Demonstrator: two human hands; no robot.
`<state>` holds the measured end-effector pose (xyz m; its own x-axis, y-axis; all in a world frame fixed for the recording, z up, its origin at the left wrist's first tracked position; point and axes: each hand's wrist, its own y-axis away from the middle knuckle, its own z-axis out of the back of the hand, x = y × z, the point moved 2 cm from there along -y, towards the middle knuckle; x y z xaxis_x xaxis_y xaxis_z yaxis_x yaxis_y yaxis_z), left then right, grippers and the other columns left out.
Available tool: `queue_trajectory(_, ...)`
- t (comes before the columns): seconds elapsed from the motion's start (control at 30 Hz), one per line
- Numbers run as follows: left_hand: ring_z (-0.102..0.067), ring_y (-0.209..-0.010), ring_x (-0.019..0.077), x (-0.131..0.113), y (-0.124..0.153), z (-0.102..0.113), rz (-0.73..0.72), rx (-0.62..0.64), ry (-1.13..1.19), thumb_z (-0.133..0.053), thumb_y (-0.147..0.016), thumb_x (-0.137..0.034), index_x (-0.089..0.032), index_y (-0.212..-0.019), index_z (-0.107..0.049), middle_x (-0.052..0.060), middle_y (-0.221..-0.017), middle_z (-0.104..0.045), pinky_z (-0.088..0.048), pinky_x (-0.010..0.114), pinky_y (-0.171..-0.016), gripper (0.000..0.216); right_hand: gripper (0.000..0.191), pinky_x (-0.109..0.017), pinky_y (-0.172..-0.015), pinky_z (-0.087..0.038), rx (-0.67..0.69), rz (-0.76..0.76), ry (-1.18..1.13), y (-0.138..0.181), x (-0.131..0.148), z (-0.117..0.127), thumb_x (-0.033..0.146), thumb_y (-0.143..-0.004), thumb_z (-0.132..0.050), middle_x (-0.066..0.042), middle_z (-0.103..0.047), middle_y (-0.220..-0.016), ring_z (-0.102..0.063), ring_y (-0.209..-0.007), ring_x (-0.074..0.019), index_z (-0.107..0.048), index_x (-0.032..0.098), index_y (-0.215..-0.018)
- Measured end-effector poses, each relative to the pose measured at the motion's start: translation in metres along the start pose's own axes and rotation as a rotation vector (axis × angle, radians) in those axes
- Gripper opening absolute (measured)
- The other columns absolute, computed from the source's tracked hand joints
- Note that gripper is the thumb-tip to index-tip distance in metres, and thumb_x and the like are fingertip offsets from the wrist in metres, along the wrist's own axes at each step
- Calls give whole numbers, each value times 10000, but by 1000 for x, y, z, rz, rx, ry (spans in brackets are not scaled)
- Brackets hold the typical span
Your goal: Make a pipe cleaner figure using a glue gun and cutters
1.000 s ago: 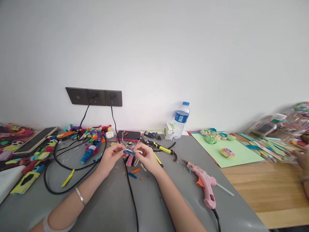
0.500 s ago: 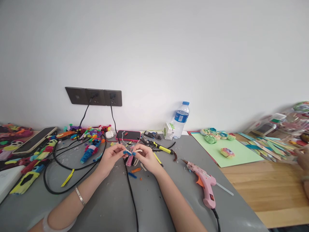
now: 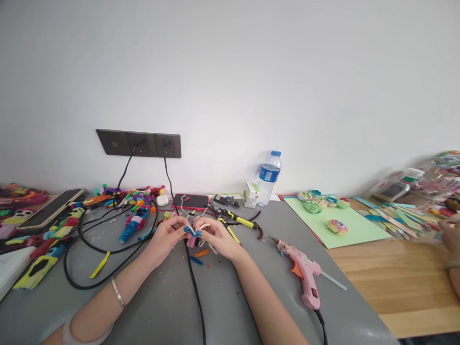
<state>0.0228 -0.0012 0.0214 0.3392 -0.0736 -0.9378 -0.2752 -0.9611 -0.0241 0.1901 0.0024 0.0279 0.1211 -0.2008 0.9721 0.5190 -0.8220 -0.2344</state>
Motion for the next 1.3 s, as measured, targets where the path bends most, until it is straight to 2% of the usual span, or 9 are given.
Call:
queue_trajectory(0.17, -641, -717, 130, 1, -2, 6, -53, -40, 11, -782, -731, -333, -176, -969, -644, 28, -834, -688, -530, 241, -666, 317, 272, -252, -629, -386, -185, 64, -3, -2, -8, 6, 458, -831, -677, -3, -545, -780, -477, -673, -134, -601, 199, -804)
queue_trajectory(0.27, -610, -616, 107, 4, -3, 7, -66, -1, -112, -763, -739, -326, -168, -896, -631, 6, -741, -662, -508, 208, -569, 260, 242, -256, -647, -400, -353, 130, 23, -3, -12, 14, 433, -820, -691, -2, -553, -783, -492, -695, -140, -612, 205, -800)
queue_trajectory(0.33, -578, -528, 103, 7, -2, 4, -33, 69, -225, -739, -749, -344, -160, -842, -623, -6, -654, -629, -456, 191, -460, 235, 226, -262, -672, -410, -388, 167, 52, -4, -14, 17, 416, -821, -695, -3, -560, -776, -504, -715, -144, -621, 205, -788)
queue_trajectory(0.43, -554, -464, 107, 9, 0, 0, 9, 146, -349, -693, -777, -386, -154, -865, -636, -10, -607, -605, -383, 184, -377, 255, 218, -276, -686, -423, -328, 188, 80, -5, -15, 16, 404, -816, -704, -14, -579, -770, -526, -736, -155, -635, 203, -767)
queue_trajectory(0.5, -533, -449, 100, 8, 1, -1, 13, 137, -369, -671, -794, -415, -151, -896, -647, -14, -594, -590, -362, 184, -376, 284, 211, -284, -686, -430, -277, 187, 88, -5, -14, 12, 399, -819, -704, -24, -587, -773, -537, -745, -162, -651, 202, -764)
queue_trajectory(0.7, -412, -458, 63, 3, 2, 1, 40, 17, -231, -709, -748, -502, -160, -824, -646, -51, -568, -469, -316, 187, -428, 356, 218, -314, -689, -440, -221, 208, 177, -5, -11, 3, 409, -830, -697, -41, -598, -746, -543, -752, -183, -680, 207, -751)
queue_trajectory(1.03, -338, -524, 59, -1, 2, -2, 117, 9, -123, -766, -668, -537, -164, -751, -592, -57, -610, -401, -245, 179, -448, 420, 226, -278, -646, -445, -245, 146, 101, -4, -15, 6, 419, -827, -696, -29, -627, -776, -556, -698, -154, -657, 197, -812)
queue_trajectory(1.17, -358, -539, 58, -2, 3, -3, 130, 48, -121, -775, -665, -524, -164, -755, -589, -49, -651, -419, -254, 181, -452, 416, 249, -270, -629, -449, -291, 138, 41, -4, -16, 9, 440, -816, -705, -28, -630, -757, -557, -677, -149, -646, 199, -803)
queue_trajectory(1.3, -407, -575, 74, 0, 6, -5, 173, 153, -155, -760, -705, -492, -166, -742, -576, -24, -679, -465, -279, 186, -467, 376, 240, -304, -713, -483, -264, 176, 14, -5, -12, 8, 437, -801, -724, -55, -654, -823, -596, -779, -178, -672, 203, -782)
